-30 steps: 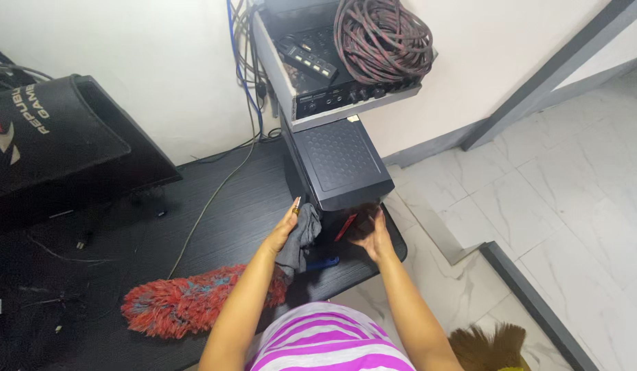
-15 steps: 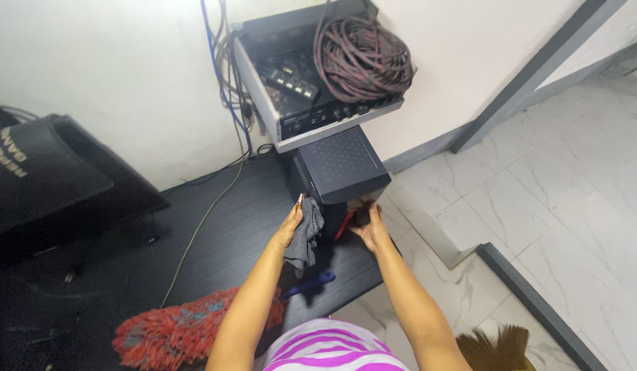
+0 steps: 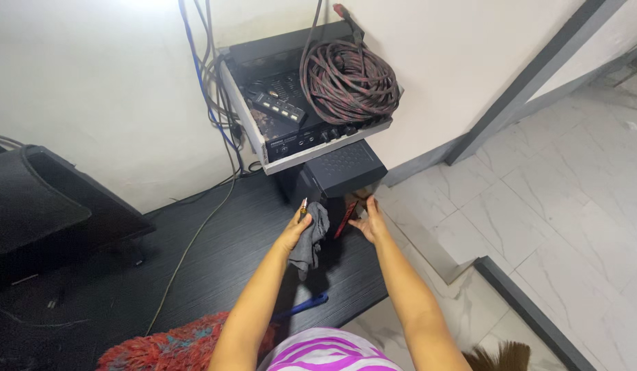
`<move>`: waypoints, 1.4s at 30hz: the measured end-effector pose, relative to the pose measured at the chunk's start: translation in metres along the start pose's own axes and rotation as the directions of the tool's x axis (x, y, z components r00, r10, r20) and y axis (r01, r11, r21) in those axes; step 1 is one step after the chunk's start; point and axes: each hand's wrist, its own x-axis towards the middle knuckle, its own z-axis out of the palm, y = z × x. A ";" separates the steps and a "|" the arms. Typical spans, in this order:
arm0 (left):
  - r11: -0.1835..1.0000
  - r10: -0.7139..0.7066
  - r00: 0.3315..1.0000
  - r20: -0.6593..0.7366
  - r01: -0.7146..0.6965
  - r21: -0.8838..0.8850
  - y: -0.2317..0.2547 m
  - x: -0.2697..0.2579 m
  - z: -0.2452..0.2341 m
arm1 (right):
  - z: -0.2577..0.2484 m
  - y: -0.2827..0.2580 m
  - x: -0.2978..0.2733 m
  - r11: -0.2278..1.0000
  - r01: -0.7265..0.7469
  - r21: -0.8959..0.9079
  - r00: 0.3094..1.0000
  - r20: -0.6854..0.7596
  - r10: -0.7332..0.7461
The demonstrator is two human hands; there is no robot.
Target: The person cleans a desk surface using a duster and a cloth. They move a mousepad and a computer tower aside, wipe the desk, dust the tower, and then return the items to their original positions.
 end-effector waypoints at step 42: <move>0.968 -0.059 0.993 0.104 0.082 -0.237 0.029 0.020 -0.018 | 0.036 -0.008 0.056 0.994 -0.009 -0.107 1.000 -0.018 0.008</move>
